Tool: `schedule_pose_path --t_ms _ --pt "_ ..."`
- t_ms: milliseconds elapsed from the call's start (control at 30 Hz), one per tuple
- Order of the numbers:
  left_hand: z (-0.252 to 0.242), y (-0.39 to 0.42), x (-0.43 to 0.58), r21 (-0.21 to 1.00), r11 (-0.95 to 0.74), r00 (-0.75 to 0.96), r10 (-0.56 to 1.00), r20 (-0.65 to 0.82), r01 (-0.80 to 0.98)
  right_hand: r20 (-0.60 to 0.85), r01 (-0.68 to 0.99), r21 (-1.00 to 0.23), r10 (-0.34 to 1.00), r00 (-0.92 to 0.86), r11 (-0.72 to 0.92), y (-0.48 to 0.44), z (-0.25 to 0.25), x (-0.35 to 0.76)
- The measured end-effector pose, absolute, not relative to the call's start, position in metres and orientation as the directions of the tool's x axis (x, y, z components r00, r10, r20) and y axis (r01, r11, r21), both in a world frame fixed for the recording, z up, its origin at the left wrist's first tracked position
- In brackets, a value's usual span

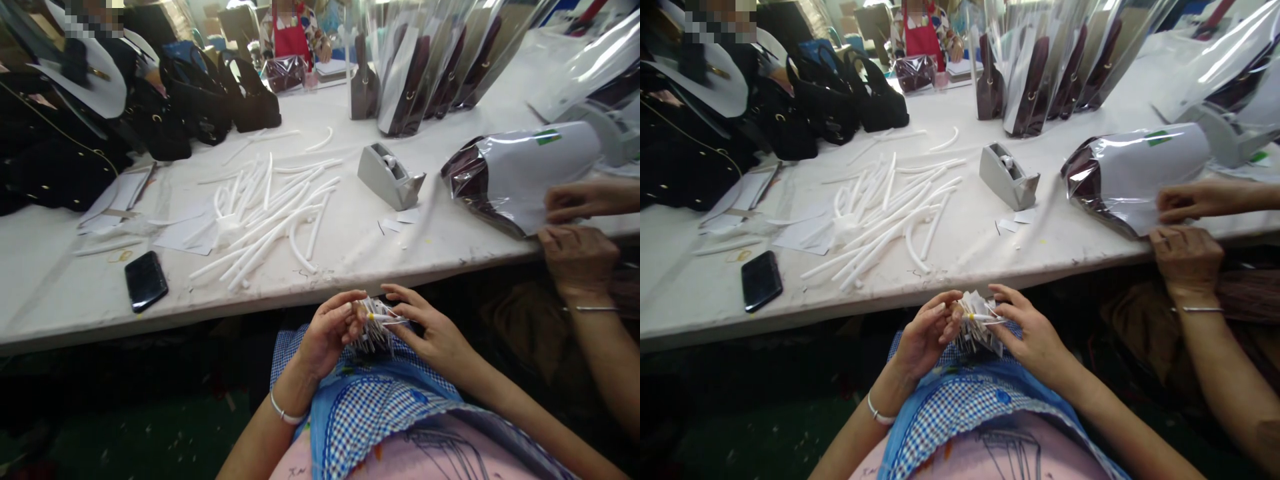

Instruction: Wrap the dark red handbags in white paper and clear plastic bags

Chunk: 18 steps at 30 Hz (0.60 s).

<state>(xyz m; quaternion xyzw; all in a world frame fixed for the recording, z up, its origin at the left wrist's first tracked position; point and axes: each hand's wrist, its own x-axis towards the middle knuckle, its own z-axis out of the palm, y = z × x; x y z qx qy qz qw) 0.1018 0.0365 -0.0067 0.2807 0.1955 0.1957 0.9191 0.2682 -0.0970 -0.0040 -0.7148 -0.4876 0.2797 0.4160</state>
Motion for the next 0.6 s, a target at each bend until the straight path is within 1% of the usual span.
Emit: schedule_pose_path --t_ms 67,200,333,433,600 --pt "-0.007 0.037 0.103 0.599 0.764 0.847 0.465 -0.257 -0.238 -0.031 0.462 -0.865 0.939 0.342 -0.197 -0.099 -0.004 0.27" --pt "-0.006 0.036 0.106 0.632 0.752 0.859 0.437 -0.265 -0.187 -0.186 0.418 -0.853 0.929 0.319 -0.314 -0.103 -0.003 0.277" --pt "-0.005 0.036 0.108 0.656 0.736 0.891 0.398 -0.22 -0.167 -0.213 0.37 -0.871 0.927 0.31 -0.323 -0.105 0.0 0.285" --pt "-0.003 0.035 0.109 0.666 0.729 0.9 0.383 -0.21 -0.155 -0.243 0.326 -0.889 0.936 0.256 -0.32 -0.103 0.005 0.288" --pt "0.0 0.033 0.111 0.667 0.73 0.9 0.377 -0.217 -0.145 -0.259 0.35 -0.881 0.944 0.202 -0.317 -0.098 0.011 0.285"
